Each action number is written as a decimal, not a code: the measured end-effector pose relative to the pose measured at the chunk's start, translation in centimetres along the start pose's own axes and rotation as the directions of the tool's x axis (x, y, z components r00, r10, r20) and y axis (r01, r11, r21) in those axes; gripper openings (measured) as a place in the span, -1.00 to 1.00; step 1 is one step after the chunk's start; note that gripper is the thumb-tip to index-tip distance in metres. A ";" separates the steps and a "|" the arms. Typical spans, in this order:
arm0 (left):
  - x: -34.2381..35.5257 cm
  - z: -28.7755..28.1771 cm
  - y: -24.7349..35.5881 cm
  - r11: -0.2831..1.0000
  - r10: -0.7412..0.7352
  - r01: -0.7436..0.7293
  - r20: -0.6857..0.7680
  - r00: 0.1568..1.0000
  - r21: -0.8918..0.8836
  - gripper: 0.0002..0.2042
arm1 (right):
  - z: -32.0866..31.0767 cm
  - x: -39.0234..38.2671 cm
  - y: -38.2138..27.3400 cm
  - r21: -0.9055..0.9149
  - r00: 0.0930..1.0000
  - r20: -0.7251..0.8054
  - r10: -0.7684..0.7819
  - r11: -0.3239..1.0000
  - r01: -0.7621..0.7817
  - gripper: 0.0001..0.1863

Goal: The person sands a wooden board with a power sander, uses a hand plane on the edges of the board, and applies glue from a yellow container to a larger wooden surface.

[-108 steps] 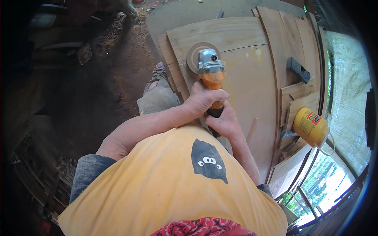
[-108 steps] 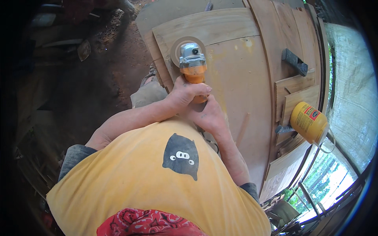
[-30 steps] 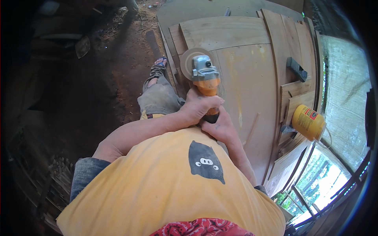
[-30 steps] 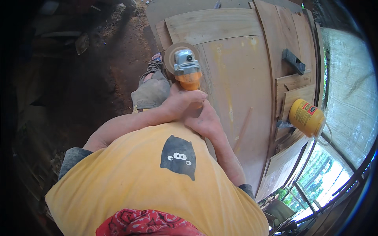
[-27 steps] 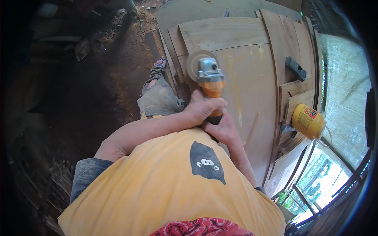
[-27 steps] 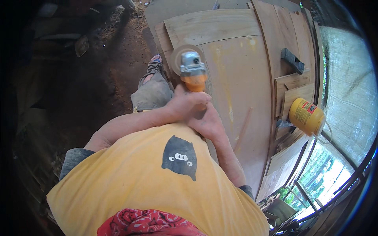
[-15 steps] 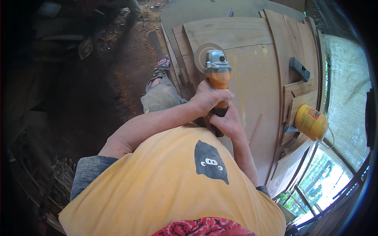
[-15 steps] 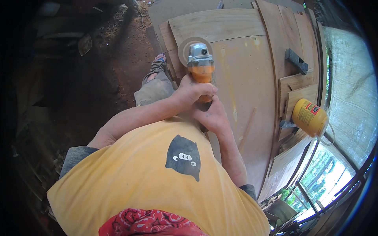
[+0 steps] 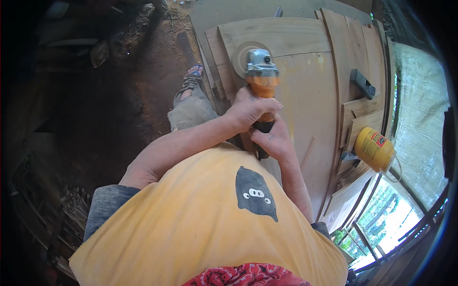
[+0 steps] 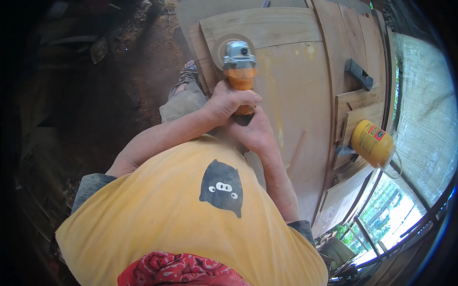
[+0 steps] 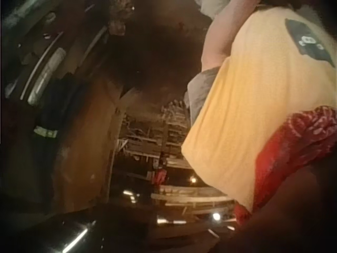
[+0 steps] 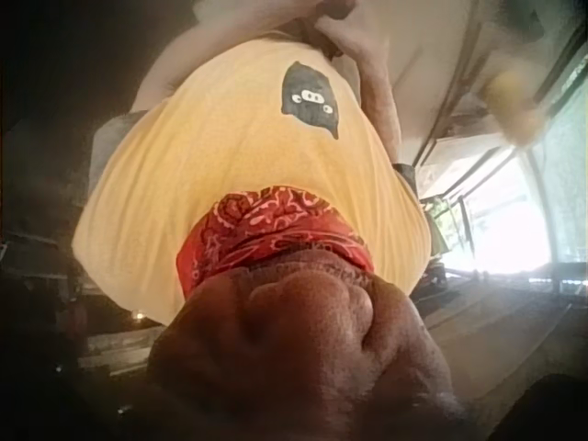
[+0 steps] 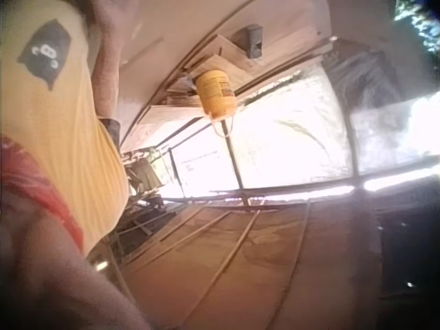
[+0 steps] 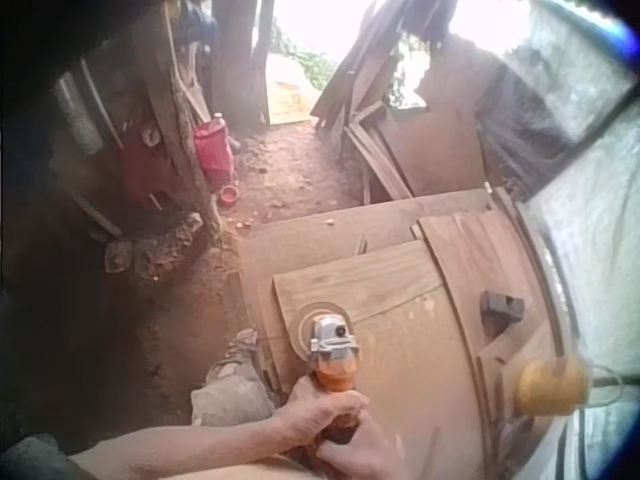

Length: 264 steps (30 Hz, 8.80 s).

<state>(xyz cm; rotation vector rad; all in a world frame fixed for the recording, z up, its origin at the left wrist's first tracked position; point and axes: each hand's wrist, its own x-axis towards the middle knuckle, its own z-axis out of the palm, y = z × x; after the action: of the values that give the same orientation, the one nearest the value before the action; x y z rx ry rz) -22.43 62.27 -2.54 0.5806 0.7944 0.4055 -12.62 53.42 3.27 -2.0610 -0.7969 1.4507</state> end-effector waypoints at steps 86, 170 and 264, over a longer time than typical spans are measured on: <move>-4.9 -0.8 -3.5 0.808 -0.590 0.502 0.405 0.698 0.310 -0.62 | 13.0 -11.0 7.0 0.502 0.791 -0.451 0.412 0.851 -0.157 -0.19; 1.1 -8.0 8.5 0.740 -0.660 0.513 0.321 0.679 0.436 -0.71 | 15.9 -2.3 -6.5 0.399 0.759 -0.350 0.549 0.820 -0.409 -0.33; 5.1 -5.2 8.3 0.845 -0.533 0.446 0.382 0.755 0.296 -0.59 | 11.9 1.3 -4.1 0.444 0.780 -0.466 0.418 0.873 -0.203 -0.44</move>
<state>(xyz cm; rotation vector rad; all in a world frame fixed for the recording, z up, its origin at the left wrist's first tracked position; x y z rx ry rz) -24.17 73.17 -3.10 0.5842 0.5033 -0.2996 -24.30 57.94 1.49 -2.1958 0.0707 0.9570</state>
